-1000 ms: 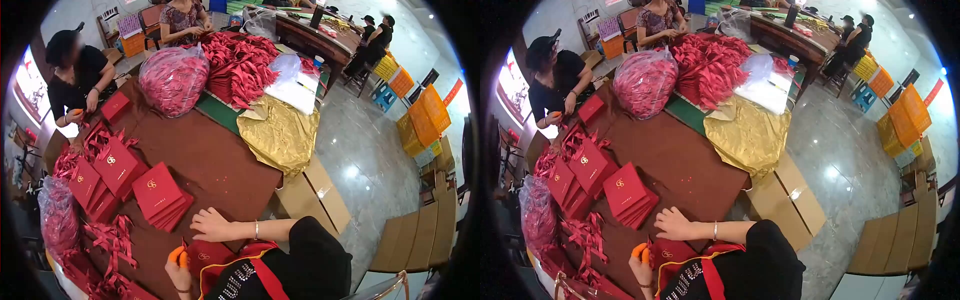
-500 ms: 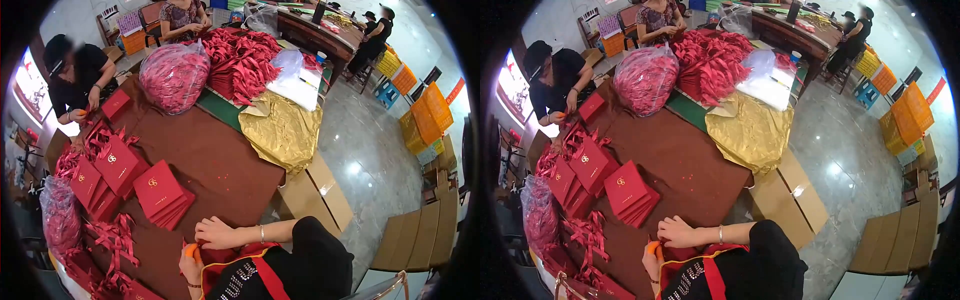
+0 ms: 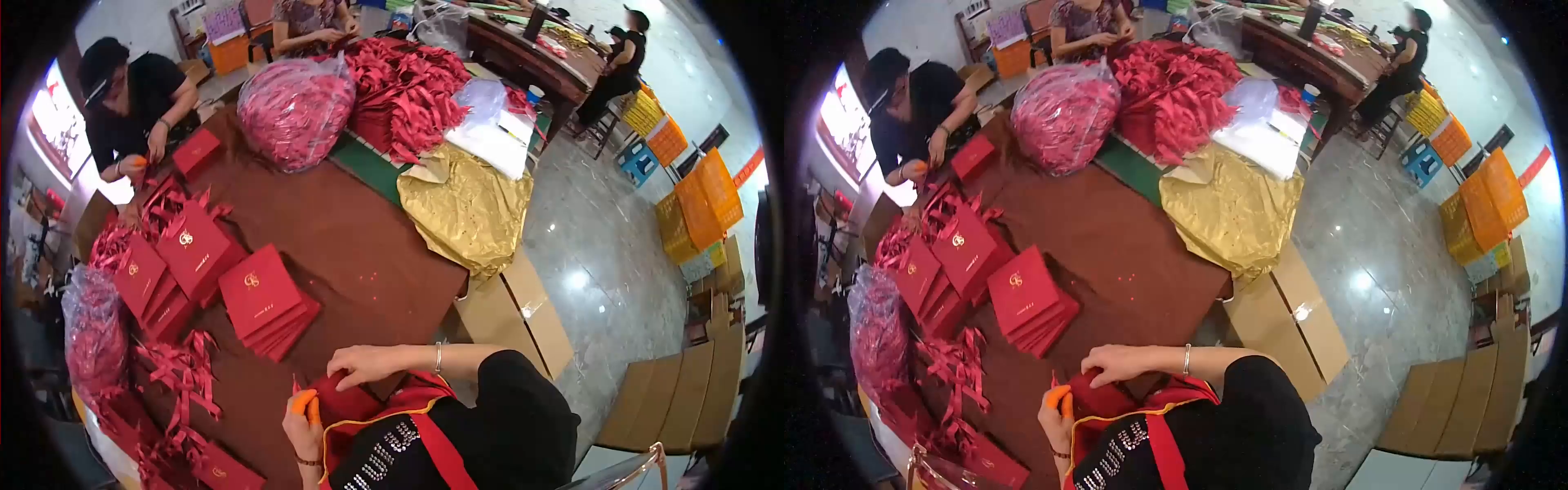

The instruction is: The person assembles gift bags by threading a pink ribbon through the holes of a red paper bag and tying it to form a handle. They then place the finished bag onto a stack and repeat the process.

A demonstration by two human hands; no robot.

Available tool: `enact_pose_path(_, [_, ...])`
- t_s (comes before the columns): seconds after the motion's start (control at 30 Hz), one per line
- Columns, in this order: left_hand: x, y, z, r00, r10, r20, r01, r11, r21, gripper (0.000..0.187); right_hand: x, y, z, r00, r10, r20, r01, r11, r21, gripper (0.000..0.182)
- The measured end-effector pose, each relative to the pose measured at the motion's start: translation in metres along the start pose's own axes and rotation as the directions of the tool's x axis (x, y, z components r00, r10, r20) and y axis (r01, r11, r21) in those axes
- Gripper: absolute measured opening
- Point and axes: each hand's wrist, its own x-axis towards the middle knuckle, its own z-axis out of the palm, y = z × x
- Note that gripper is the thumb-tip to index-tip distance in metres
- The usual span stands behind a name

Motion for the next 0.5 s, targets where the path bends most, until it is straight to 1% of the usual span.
enact_pose_path(0.03, [0.000, 0.000, 0.000, 1.000, -0.014, -0.002, 0.014, 1.000, 0.002, 0.016, 0.000, 0.002, 0.001, 1.000, 0.000, 0.012, 0.000, 1.000, 0.008, 0.030])
enact_pose_path(0.1, [-0.001, -0.004, 0.000, 0.999, -0.034, 0.019, 0.035, 0.999, -0.039, 0.016, 0.003, 0.007, -0.001, 0.991, 0.065, 0.116, -0.074, 0.995, 0.072, 0.033])
enact_pose_path(0.13, [-0.001, -0.006, 0.001, 0.998, -0.038, 0.044, 0.039, 0.999, -0.015, 0.014, 0.001, 0.003, -0.004, 0.980, 0.123, 0.154, -0.164, 0.943, 0.289, 0.033])
enact_pose_path(0.17, [-0.002, -0.008, 0.004, 1.000, -0.002, 0.014, 0.002, 1.000, 0.011, 0.012, 0.003, 0.001, -0.006, 0.983, 0.128, 0.128, -0.154, 0.964, 0.219, 0.030])
enact_pose_path(0.2, [0.006, 0.004, 0.001, 0.999, -0.036, 0.032, 0.037, 0.999, -0.012, 0.012, 0.005, 0.004, -0.005, 0.987, 0.126, 0.096, -0.143, 0.969, 0.200, 0.029])
enact_pose_path(0.23, [0.008, 0.006, 0.000, 0.993, -0.116, 0.022, 0.116, 0.993, -0.006, 0.012, 0.008, -0.015, -0.016, 0.942, 0.286, 0.174, -0.324, 0.909, 0.263, 0.029])
enact_pose_path(0.27, [0.009, 0.001, 0.001, 0.996, -0.065, -0.058, 0.065, 0.998, 0.012, 0.011, 0.008, 0.004, -0.004, 0.982, 0.177, 0.064, -0.187, 0.959, 0.213, 0.028])
enact_pose_path(0.3, [0.012, -0.004, 0.001, 0.985, 0.052, -0.164, -0.046, 0.998, 0.036, 0.012, 0.011, 0.003, -0.003, 0.954, 0.278, 0.115, -0.301, 0.899, 0.318, 0.026])
enact_pose_path(0.33, [0.006, -0.005, -0.003, 0.983, -0.080, -0.164, 0.082, 0.997, 0.004, 0.013, 0.011, 0.007, 0.001, 0.918, 0.369, 0.147, -0.395, 0.818, 0.418, 0.024])
enact_pose_path(0.37, [0.003, -0.005, -0.007, 0.967, -0.188, -0.169, 0.185, 0.982, -0.037, 0.014, 0.013, 0.012, 0.003, 0.881, 0.421, 0.217, -0.473, 0.768, 0.432, 0.023])
enact_pose_path(0.4, [0.000, -0.008, -0.009, 0.957, -0.222, -0.190, 0.222, 0.975, -0.017, 0.014, 0.013, 0.016, 0.005, 0.890, 0.395, 0.230, -0.457, 0.748, 0.482, 0.022])
enact_pose_path(0.47, [-0.006, -0.011, -0.014, 0.978, -0.151, -0.147, 0.159, 0.986, 0.049, 0.016, 0.012, 0.020, 0.009, 0.888, 0.396, 0.234, -0.460, 0.737, 0.496, 0.022])
enact_pose_path(0.5, [-0.010, -0.009, -0.010, 0.967, -0.177, -0.182, 0.186, 0.982, 0.031, 0.018, 0.012, 0.018, 0.007, 0.885, 0.406, 0.230, -0.465, 0.740, 0.485, 0.022])
